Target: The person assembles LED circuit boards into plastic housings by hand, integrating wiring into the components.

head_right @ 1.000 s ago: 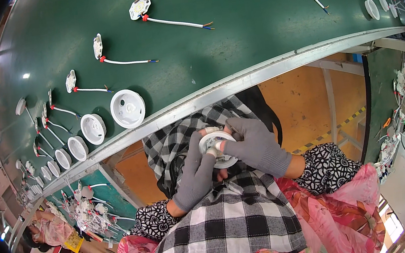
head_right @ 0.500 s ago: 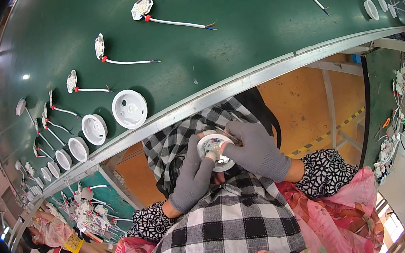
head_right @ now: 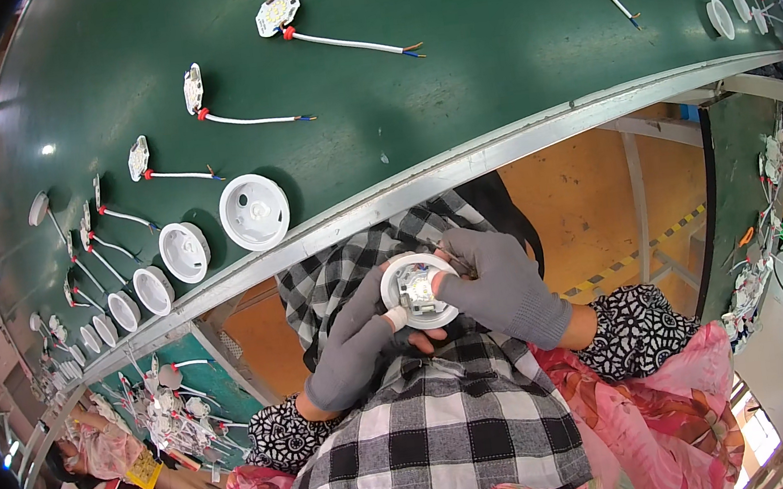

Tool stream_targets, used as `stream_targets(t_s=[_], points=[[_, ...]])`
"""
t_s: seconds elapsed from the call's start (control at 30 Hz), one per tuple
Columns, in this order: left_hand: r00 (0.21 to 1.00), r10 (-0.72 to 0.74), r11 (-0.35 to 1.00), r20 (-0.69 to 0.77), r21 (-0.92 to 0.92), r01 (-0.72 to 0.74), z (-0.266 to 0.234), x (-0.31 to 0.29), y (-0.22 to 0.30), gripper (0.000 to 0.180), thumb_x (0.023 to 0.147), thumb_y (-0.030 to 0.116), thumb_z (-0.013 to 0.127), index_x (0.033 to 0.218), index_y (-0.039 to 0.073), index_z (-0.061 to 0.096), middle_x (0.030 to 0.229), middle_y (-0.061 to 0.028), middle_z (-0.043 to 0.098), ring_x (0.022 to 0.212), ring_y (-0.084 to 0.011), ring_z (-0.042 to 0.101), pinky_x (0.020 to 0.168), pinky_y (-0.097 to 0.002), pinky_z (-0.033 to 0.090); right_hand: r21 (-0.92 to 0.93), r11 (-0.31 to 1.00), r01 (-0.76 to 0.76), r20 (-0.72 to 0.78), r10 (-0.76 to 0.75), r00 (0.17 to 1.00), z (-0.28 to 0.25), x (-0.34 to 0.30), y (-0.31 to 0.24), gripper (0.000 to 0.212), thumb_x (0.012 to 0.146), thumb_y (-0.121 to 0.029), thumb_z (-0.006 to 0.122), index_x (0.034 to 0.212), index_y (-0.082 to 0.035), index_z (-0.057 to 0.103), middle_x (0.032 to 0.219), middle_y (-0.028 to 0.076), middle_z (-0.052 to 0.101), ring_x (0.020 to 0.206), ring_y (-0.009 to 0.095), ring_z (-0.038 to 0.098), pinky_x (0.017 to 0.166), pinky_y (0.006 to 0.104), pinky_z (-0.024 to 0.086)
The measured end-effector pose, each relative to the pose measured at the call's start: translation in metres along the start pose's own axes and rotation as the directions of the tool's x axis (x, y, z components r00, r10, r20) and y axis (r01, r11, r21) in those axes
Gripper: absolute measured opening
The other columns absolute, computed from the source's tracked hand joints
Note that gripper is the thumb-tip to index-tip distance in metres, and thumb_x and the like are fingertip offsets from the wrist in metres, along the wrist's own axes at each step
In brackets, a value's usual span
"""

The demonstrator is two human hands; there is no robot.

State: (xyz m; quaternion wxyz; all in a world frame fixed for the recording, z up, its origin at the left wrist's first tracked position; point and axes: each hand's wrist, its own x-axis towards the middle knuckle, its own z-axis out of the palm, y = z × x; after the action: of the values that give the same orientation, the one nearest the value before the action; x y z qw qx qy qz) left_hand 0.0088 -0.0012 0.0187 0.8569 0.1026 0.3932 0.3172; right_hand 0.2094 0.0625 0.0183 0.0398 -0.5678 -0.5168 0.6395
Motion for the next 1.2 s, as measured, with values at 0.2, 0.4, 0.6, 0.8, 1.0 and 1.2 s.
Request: stream_targets(t_s=[0.2,0.4,0.6,0.8,1.0,1.2], points=[[0.983,0.035,0.987,-0.182,0.159,-0.006,0.006,0.005,-0.003,0.060,0.086,-0.006,0.048,0.144,-0.005,0.032,0.117,-0.0168,0.061,0.090,-0.0192,0.067,0.075,-0.0266,0.056,-0.089,0.995,0.039,-0.048,-0.044,0.998,0.007,-0.001,-0.005,0.027,0.077,-0.022,0.071,0.085,0.001,0.061,0.063,0.008,0.056,0.057,0.013,0.051,0.056,0.0314,0.043],[0.959,0.065,0.988,-0.275,0.151,-0.024,0.003,0.006,-0.015,0.059,0.081,-0.008,0.049,0.139,-0.004,0.039,0.111,-0.0151,0.064,0.082,-0.0167,0.068,0.069,-0.0241,0.055,-0.067,0.998,0.019,-0.056,-0.023,0.998,0.013,-0.004,-0.011,0.028,0.076,-0.023,0.071,0.087,0.002,0.062,0.064,0.009,0.057,0.057,0.014,0.053,0.056,0.0313,0.044],[0.984,0.060,0.983,-0.169,0.182,-0.029,0.004,0.003,-0.011,0.059,0.085,-0.002,0.048,0.143,0.001,0.036,0.112,-0.0129,0.060,0.077,-0.0119,0.063,0.066,-0.0233,0.054,-0.083,0.995,0.063,0.005,-0.063,0.998,0.007,-0.001,-0.002,0.030,0.077,-0.025,0.071,0.088,0.002,0.063,0.069,0.010,0.060,0.061,0.012,0.056,0.058,0.0314,0.045],[0.990,0.045,0.960,-0.133,0.279,-0.006,0.007,-0.001,-0.012,0.050,0.093,0.006,0.047,0.142,0.005,0.036,0.106,-0.0112,0.058,0.068,-0.0091,0.058,0.061,-0.0231,0.050,-0.057,0.998,-0.008,0.087,0.013,0.996,0.006,-0.001,-0.004,0.029,0.078,-0.026,0.071,0.087,0.001,0.064,0.071,0.008,0.063,0.064,0.011,0.058,0.061,0.0300,0.047],[0.984,0.062,0.906,-0.165,0.424,0.014,0.008,-0.001,-0.018,0.041,0.097,0.010,0.047,0.137,0.006,0.040,0.105,-0.0068,0.059,0.067,-0.0053,0.054,0.058,-0.0188,0.045,-0.035,0.999,-0.014,0.097,0.017,0.995,0.008,-0.004,0.000,0.027,0.078,-0.026,0.071,0.086,0.000,0.065,0.071,0.008,0.064,0.064,0.011,0.059,0.061,0.0288,0.048],[0.990,0.050,0.928,-0.129,0.373,0.002,0.002,0.002,-0.021,0.042,0.096,0.008,0.047,0.137,0.006,0.040,0.105,-0.0058,0.058,0.068,-0.0045,0.052,0.058,-0.0186,0.045,-0.011,1.000,-0.027,0.051,0.028,0.998,0.015,-0.007,0.005,0.028,0.078,-0.026,0.071,0.086,0.000,0.064,0.069,0.008,0.061,0.062,0.012,0.056,0.059,0.0298,0.046]])
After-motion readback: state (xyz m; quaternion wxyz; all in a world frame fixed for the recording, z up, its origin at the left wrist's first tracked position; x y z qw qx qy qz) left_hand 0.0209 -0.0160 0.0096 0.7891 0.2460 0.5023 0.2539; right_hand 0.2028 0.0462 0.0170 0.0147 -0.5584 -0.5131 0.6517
